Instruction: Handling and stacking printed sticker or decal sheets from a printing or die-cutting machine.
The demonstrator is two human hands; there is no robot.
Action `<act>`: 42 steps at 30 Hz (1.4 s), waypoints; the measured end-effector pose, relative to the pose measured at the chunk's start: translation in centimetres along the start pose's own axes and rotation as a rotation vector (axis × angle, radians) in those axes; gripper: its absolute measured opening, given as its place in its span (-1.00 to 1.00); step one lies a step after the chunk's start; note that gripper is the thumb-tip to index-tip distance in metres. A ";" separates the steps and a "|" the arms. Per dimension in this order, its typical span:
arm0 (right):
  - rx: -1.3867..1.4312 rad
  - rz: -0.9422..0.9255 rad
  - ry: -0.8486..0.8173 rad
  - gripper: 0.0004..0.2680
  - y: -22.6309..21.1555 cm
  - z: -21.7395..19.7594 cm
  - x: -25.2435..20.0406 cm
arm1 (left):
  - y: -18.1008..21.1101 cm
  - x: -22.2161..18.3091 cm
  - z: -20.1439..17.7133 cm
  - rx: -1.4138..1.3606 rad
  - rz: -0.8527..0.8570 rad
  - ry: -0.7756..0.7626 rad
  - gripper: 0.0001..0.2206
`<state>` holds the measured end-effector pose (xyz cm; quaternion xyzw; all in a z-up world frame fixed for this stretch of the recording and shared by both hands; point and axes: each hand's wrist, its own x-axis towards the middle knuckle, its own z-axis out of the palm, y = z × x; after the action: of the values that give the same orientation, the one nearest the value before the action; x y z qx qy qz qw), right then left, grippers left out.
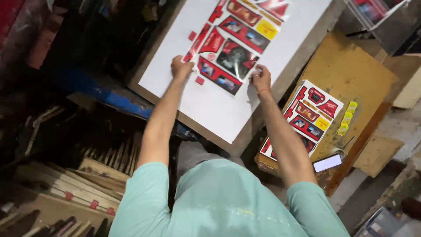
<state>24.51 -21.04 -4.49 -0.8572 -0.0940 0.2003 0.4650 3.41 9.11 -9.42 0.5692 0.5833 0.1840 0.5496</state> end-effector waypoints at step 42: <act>0.696 0.494 0.069 -0.74 34.4 -34.1 -31.6 | 1.6 -54.2 19.5 0.197 0.807 -0.953 -0.59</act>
<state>9.87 -76.86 -8.48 -0.6523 0.2029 0.2968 0.6673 7.11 -45.37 8.95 0.8118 0.0281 0.0487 0.5812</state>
